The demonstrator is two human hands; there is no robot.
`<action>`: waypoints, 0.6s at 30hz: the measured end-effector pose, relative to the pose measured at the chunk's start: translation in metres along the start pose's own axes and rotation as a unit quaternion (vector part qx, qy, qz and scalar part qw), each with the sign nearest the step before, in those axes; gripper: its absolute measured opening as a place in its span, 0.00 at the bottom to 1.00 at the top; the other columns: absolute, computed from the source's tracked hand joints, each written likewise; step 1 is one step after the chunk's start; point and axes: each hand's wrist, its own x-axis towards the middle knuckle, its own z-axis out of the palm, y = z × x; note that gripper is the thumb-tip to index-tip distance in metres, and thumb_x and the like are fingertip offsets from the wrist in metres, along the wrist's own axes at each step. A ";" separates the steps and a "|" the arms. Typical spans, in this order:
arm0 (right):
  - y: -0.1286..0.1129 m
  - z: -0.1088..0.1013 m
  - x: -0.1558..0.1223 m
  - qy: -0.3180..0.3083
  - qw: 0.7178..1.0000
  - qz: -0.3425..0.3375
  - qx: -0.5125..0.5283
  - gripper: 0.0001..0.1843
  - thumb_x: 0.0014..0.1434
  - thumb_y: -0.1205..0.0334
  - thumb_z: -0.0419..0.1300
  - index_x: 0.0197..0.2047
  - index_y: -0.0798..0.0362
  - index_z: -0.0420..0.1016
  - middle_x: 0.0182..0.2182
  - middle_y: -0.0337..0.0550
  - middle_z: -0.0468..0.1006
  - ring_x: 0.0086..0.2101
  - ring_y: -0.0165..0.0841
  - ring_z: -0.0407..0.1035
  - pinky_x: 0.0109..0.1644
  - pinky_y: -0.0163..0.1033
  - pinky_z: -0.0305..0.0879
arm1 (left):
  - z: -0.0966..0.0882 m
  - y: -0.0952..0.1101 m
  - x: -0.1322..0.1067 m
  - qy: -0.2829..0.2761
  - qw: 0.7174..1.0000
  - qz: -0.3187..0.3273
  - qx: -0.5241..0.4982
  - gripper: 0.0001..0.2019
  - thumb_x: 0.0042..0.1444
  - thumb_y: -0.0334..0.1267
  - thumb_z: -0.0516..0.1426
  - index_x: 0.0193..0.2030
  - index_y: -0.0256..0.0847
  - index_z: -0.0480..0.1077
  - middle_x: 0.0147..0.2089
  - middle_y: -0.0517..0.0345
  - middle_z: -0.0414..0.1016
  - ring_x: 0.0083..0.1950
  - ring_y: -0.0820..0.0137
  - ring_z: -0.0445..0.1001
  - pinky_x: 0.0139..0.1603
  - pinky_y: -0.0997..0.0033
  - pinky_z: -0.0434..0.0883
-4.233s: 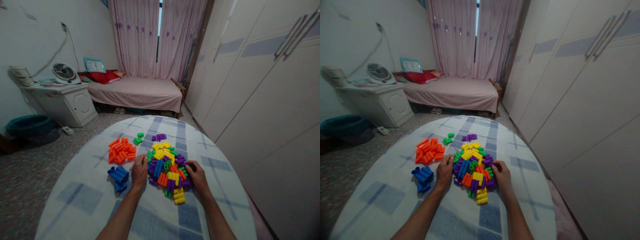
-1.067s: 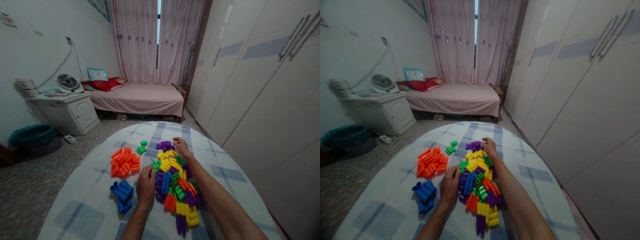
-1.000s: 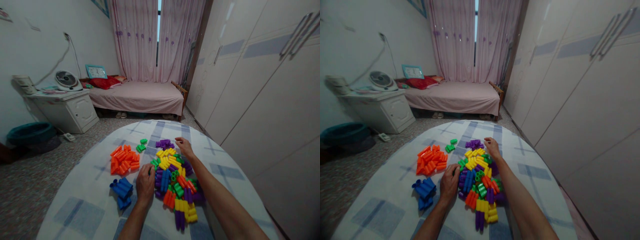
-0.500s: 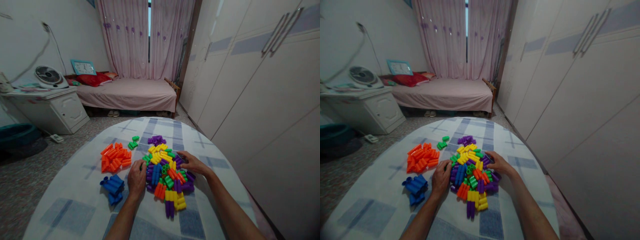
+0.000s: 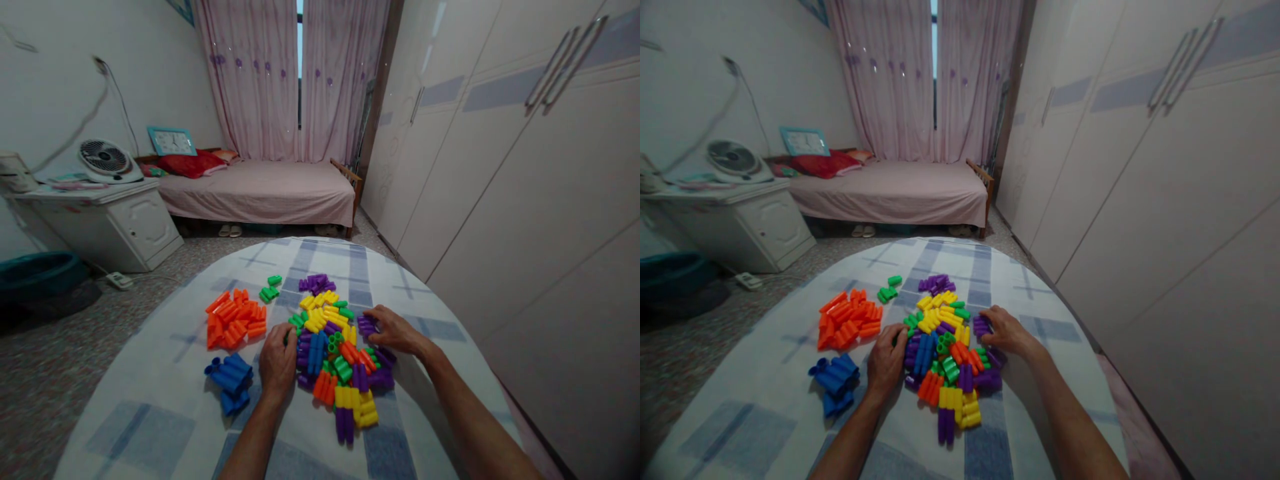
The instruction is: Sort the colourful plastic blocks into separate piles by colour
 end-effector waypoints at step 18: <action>-0.032 0.040 0.150 0.178 0.949 0.176 0.194 0.23 0.50 0.56 0.61 0.49 0.56 0.71 0.43 0.49 0.77 0.40 0.36 0.72 0.45 0.40 0.67 | 0.001 0.002 -0.001 0.002 1.000 -0.004 -0.001 0.12 0.59 0.41 0.47 0.38 0.44 0.71 0.40 0.57 0.74 0.43 0.67 0.71 0.45 0.68 0.66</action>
